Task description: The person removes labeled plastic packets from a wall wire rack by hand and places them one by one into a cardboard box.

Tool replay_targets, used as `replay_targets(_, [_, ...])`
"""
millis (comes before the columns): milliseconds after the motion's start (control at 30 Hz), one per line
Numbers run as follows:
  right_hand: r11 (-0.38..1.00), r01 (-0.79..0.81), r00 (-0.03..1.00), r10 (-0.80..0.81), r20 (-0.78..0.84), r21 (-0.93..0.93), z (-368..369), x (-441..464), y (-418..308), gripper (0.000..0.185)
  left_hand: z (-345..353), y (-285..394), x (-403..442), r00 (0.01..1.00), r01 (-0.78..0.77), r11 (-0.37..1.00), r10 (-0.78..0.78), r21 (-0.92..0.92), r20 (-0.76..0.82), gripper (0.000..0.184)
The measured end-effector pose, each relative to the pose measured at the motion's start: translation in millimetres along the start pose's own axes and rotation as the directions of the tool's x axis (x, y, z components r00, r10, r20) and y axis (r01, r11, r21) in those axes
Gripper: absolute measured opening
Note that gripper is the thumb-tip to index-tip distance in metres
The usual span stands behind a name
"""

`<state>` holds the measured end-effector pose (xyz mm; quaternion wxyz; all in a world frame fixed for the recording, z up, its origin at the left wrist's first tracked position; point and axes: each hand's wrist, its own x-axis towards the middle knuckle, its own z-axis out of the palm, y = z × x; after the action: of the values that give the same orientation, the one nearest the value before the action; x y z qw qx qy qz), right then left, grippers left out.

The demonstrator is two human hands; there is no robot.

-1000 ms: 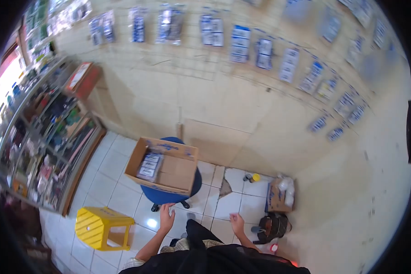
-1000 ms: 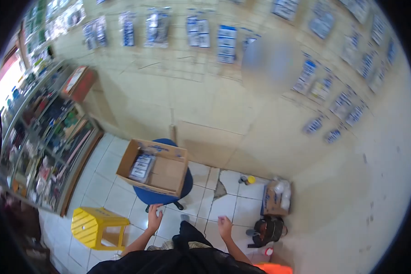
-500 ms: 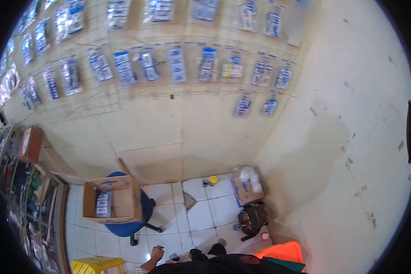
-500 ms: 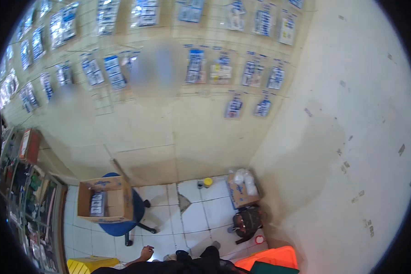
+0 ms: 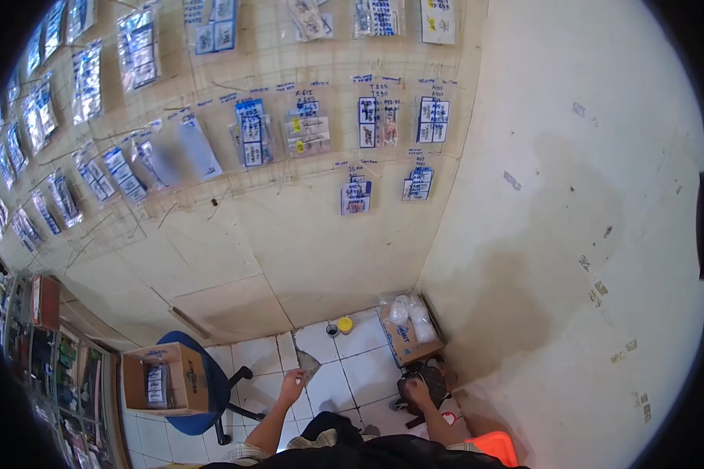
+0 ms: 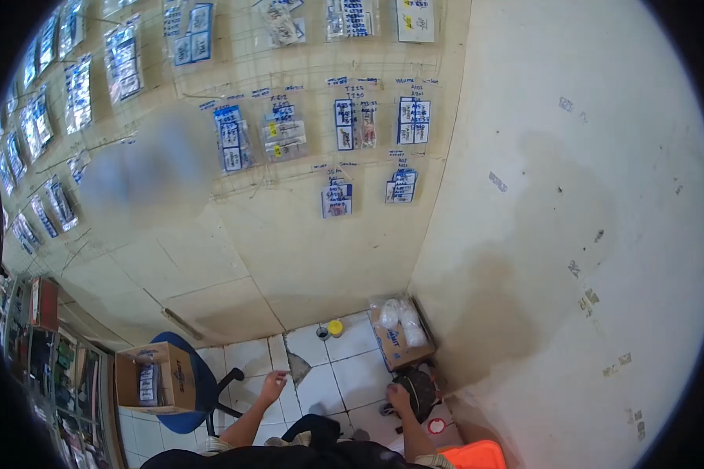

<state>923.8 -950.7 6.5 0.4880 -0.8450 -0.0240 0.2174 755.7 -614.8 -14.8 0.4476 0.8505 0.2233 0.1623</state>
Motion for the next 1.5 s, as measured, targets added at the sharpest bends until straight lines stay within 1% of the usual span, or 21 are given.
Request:
replay_targets(33, [0.994,0.057,0.998,-0.055,-0.028,0.095,0,20,-29,0.024,0,15,29,1.000,0.020,1.000,-0.020,-0.018,0.008,0.021])
replay_targets(67, [0.976,0.116,0.992,-0.106,-0.064,0.183,-2,41,-49,0.023,-1,28,56,0.998,-0.063,0.998,0.063,0.012,-0.020,0.021])
replay_targets(133, [0.955,0.264,0.964,-0.265,-0.011,0.138,5,114,-58,0.023,-3,58,114,0.979,-0.190,0.979,0.195,0.073,-0.064,0.025])
replay_targets(167, [0.952,0.276,0.959,-0.282,0.026,0.133,-4,127,-91,0.024,-5,74,143,0.967,-0.232,0.967,0.241,0.105,-0.080,0.028])
replay_targets(200, [0.949,0.287,0.953,-0.297,0.065,0.131,-11,139,-137,0.026,-6,97,173,0.973,-0.208,0.978,0.208,0.016,-0.096,0.030])
replay_targets(233, [0.904,0.365,0.922,-0.384,0.049,0.221,-8,160,-158,0.028,-9,117,200,0.979,-0.182,0.981,0.174,-0.071,-0.105,0.033])
replay_targets(267, [0.840,0.452,0.878,-0.478,0.014,0.299,-10,187,-183,0.031,-12,133,229,0.977,-0.194,0.977,0.183,-0.092,-0.112,0.035])
replay_targets(333, [0.787,0.538,0.820,-0.571,0.028,0.301,-19,221,-245,0.036,-14,171,279,0.974,-0.211,0.968,0.196,-0.135,-0.116,0.038])
replay_targets(400, [0.773,0.572,0.796,-0.604,0.043,0.274,-20,247,-307,0.048,-25,209,319,0.929,-0.338,0.917,0.288,-0.213,-0.234,0.045])
replay_targets(467, [0.706,0.663,0.734,-0.679,-0.028,0.250,-16,269,-358,0.057,-28,231,357,0.907,-0.390,0.891,0.328,-0.234,-0.263,0.050])
replay_targets(600, [0.678,0.696,0.714,-0.687,-0.130,0.238,-2,298,-417,0.062,-22,263,405,0.845,-0.507,0.835,0.433,-0.215,-0.312,0.062])
replay_targets(667, [0.600,0.767,0.639,-0.747,-0.184,0.225,7,312,-426,0.058,-18,267,415,0.858,-0.486,0.847,0.415,-0.217,-0.302,0.065])
replay_targets(700, [0.605,0.765,0.642,-0.745,-0.180,0.222,9,315,-426,0.058,-15,269,417,0.870,-0.463,0.857,0.392,-0.227,-0.298,0.067])
replay_targets(767, [0.576,0.658,0.717,-0.676,-0.169,0.486,11,318,-426,0.040,-14,272,415,0.886,-0.441,0.843,0.355,-0.308,-0.298,0.064])
replay_targets(800, [0.572,0.661,0.710,-0.687,-0.157,0.485,9,318,-428,0.040,-17,276,415,0.898,-0.425,0.825,0.331,-0.373,-0.290,0.061])
replay_targets(833, [0.553,0.675,0.698,-0.693,-0.180,0.489,5,312,-433,0.030,-22,282,415,0.892,-0.433,0.824,0.332,-0.365,-0.308,0.061])
replay_targets(900, [0.510,0.664,0.709,-0.661,-0.244,0.547,-1,287,-444,0.015,-28,292,403,0.918,-0.394,0.789,0.313,-0.472,-0.243,0.053])
replay_targets(1000, [0.576,0.638,0.743,-0.635,-0.211,0.511,-16,252,-449,0.014,-33,311,385,0.927,-0.372,0.745,0.267,-0.554,-0.264,0.046])
replay_targets(1067, [0.537,0.633,0.734,-0.644,-0.214,0.558,-20,238,-449,0.014,-34,325,368,0.926,-0.370,0.739,0.248,-0.563,-0.283,0.046])
replay_targets(1333, [0.527,0.617,0.725,-0.670,-0.161,0.584,-61,185,-430,0.014,-24,359,309,0.905,-0.418,0.745,0.291,-0.521,-0.310,0.043])
replay_targets(1500, [0.523,0.602,0.721,-0.681,-0.128,0.603,-80,156,-424,0.015,-23,379,274,0.923,-0.384,0.730,0.285,-0.565,-0.260,0.045])
